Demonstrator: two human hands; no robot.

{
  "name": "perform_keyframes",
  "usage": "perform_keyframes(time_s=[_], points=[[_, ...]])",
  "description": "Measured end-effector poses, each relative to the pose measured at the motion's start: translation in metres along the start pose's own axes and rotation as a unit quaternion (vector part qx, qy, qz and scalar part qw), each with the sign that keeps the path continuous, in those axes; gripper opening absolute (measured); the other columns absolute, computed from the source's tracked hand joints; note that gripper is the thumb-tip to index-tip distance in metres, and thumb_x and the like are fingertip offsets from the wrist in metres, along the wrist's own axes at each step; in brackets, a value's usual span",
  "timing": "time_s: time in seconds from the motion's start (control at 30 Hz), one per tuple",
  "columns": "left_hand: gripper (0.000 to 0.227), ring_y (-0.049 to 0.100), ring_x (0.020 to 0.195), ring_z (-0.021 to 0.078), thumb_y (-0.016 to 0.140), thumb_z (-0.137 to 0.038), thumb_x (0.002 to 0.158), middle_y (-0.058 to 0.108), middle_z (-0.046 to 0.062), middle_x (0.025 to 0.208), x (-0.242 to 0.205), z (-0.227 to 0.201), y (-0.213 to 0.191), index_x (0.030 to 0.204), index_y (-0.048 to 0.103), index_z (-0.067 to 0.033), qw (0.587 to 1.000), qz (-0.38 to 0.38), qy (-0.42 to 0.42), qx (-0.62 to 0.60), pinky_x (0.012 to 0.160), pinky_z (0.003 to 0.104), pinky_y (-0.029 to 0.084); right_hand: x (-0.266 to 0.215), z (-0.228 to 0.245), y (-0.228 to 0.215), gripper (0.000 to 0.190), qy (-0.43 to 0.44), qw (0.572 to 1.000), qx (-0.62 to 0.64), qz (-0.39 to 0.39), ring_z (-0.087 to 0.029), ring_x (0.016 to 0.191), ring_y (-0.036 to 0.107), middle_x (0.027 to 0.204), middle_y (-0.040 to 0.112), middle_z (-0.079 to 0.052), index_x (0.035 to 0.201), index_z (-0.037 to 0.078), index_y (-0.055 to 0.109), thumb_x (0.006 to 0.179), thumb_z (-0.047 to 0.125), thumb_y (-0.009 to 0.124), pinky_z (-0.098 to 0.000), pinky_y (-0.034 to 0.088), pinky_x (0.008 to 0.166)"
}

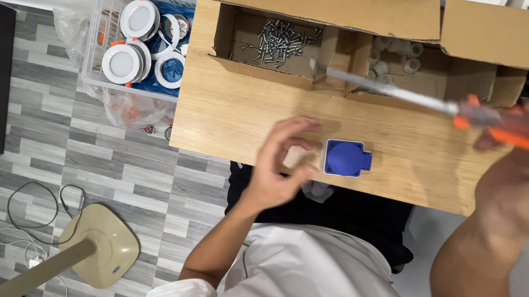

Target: The person assembles a blue electrical socket by inserting a black component and a white plastic piece. They use an orange screwdriver to tighten screws into the blue housing, securing the components together. The process is repeated for a second unit.

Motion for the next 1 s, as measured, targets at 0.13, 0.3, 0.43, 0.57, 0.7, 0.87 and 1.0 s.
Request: perform_keyframes(time_s=[0.13,0.3,0.43,0.57,0.7,0.87,1.0], points=[[0.055,0.070,0.133,0.0360,0.071,-0.015,0.112,0.060,0.025,0.152,0.000,0.005,-0.015,0.158,0.045,-0.0026,0.986,-0.062,0.010,-0.156,0.102,0.036,0.064,-0.034,-0.002,-0.019,0.063,0.131,0.987,0.034,-0.081,-0.035,0.068,0.060,0.117,0.059,-0.023,0.128,-0.005,0.050,0.128,0.057,0.043,-0.0570,0.075,0.083],[0.055,0.079,0.118,0.0377,0.073,0.000,0.111,0.066,0.026,0.146,0.002,-0.009,-0.005,0.160,0.049,-0.0075,0.984,-0.014,0.028,-0.177,0.092,0.035,0.071,-0.068,-0.010,-0.033,0.042,0.177,0.977,0.066,-0.102,-0.037,0.063,0.050,0.119,0.052,-0.031,0.157,0.013,0.033,0.131,0.045,0.041,-0.0483,0.057,0.062],[0.028,0.077,0.108,0.0307,0.079,-0.005,0.103,0.077,0.016,0.115,0.000,-0.021,0.002,0.129,0.067,-0.0052,0.994,-0.029,0.075,-0.070,0.101,0.042,0.066,-0.082,-0.017,-0.043,0.039,0.194,0.974,0.071,-0.090,-0.033,0.056,0.050,0.112,0.056,-0.028,0.150,0.015,0.034,0.129,0.045,0.046,-0.0428,0.054,0.057],[0.022,0.080,0.094,0.0249,0.091,-0.002,0.087,0.081,0.011,0.100,-0.006,-0.015,0.006,0.104,0.077,-0.0025,0.993,-0.063,0.085,-0.041,0.098,0.040,0.068,-0.089,-0.022,-0.051,0.039,0.211,0.968,0.084,-0.102,-0.032,0.054,0.052,0.111,0.056,-0.025,0.147,0.015,0.034,0.127,0.046,0.048,-0.0476,0.058,0.059],[0.026,0.080,0.086,0.0343,0.091,-0.008,0.084,0.079,0.014,0.092,-0.008,-0.011,0.005,0.102,0.074,-0.0001,0.990,-0.074,0.096,-0.076,0.087,0.043,0.070,-0.093,-0.022,-0.056,0.035,0.221,0.966,0.091,-0.103,-0.032,0.054,0.051,0.111,0.056,-0.024,0.147,0.017,0.034,0.129,0.044,0.047,-0.0525,0.062,0.063],[0.026,0.081,0.085,0.0309,0.090,-0.008,0.085,0.079,0.018,0.088,-0.014,-0.009,0.005,0.102,0.072,-0.0019,0.978,-0.127,0.095,-0.138,0.083,0.045,0.069,-0.098,-0.023,-0.060,0.041,0.219,0.964,0.080,-0.126,-0.031,0.053,0.048,0.109,0.056,-0.023,0.148,0.015,0.035,0.128,0.050,0.045,-0.0421,0.052,0.052],[0.028,0.083,0.087,0.0285,0.092,-0.006,0.082,0.077,0.016,0.074,-0.027,0.001,0.003,0.094,0.067,-0.0067,0.983,-0.158,0.049,-0.083,0.078,0.035,0.069,-0.100,-0.023,-0.062,0.042,0.212,0.967,0.077,-0.121,-0.031,0.056,0.048,0.112,0.054,-0.026,0.150,0.015,0.033,0.129,0.049,0.042,-0.0434,0.056,0.056]])
Point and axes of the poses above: each hand's wrist, its own x-axis towards the middle knuckle, its own y-axis out of the palm, z = x × y, the point moved 6 cm from there along x, towards the middle knuckle
